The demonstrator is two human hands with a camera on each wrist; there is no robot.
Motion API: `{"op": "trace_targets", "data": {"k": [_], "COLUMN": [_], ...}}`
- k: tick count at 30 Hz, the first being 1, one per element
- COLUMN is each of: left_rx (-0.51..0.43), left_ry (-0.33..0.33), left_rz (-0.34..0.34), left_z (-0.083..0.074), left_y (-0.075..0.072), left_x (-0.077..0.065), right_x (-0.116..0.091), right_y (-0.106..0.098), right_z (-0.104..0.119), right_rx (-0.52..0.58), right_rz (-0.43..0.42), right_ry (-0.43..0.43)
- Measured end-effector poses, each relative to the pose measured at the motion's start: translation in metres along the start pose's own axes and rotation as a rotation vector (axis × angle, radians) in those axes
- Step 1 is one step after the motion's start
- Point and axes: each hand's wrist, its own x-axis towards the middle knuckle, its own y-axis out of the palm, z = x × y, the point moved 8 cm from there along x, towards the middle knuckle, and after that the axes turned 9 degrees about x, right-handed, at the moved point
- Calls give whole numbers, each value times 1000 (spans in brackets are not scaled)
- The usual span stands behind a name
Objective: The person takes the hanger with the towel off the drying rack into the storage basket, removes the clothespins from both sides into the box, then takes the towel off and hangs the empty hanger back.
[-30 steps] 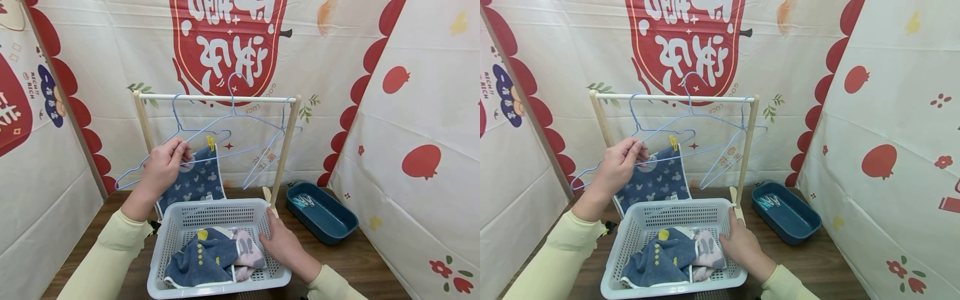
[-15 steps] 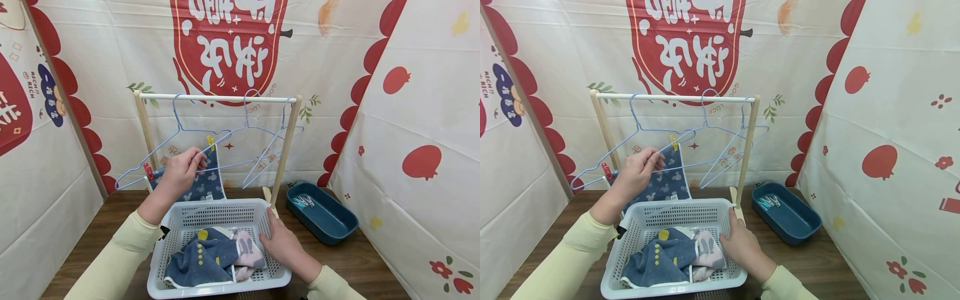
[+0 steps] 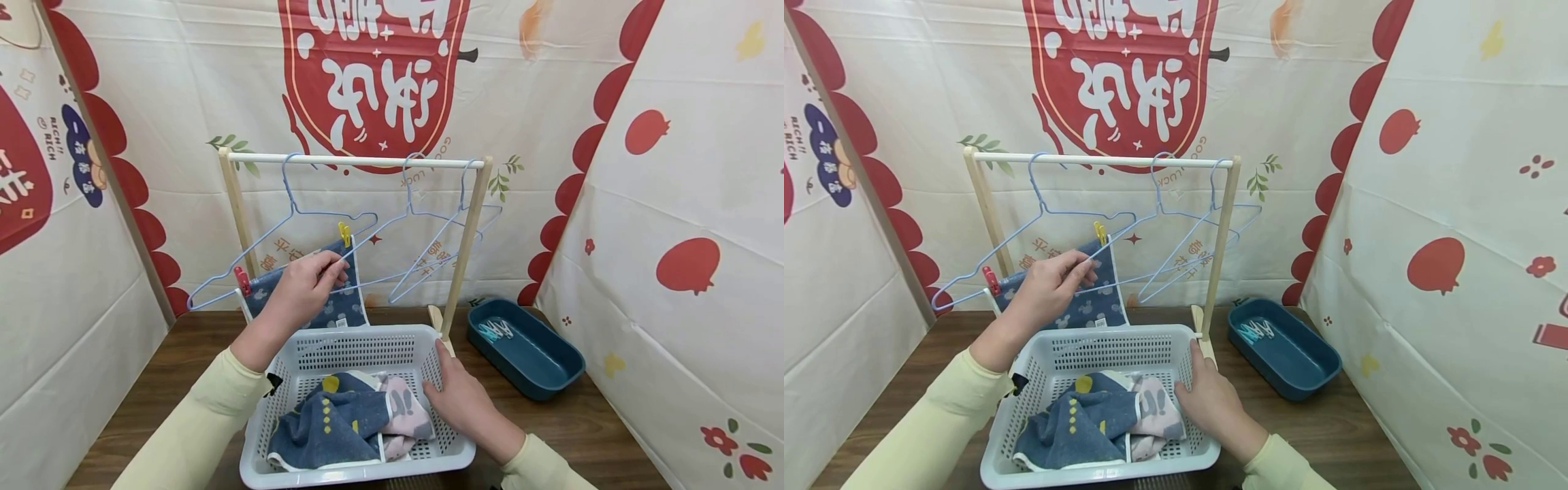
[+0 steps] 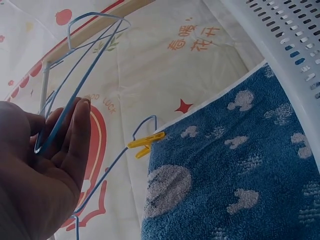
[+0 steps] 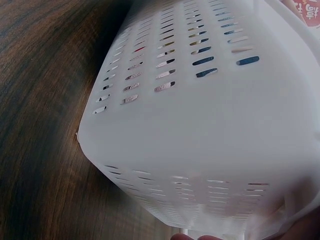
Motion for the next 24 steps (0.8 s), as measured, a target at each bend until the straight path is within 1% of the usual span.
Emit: {"op": "trace_targets", "data": {"k": [6,10,18,24], "left_rx": [7,7,35,65], "left_ry": [23,25,-1,-30], "left_rz": [10,17,26,14], "left_z": [0,-1,-1,3], "left_y": [1,1,-1,-9], "left_x": [-3,-4,-7,-12], "right_x": [0,-1,-2,-2], "right_y": [0,0,0,-1], "right_z": [0,1,1,1], "right_rx": [2,2,6,10], "right_rz": [-1,-7,-7,-2], "right_ry": [-4,-10,-13,-4]}}
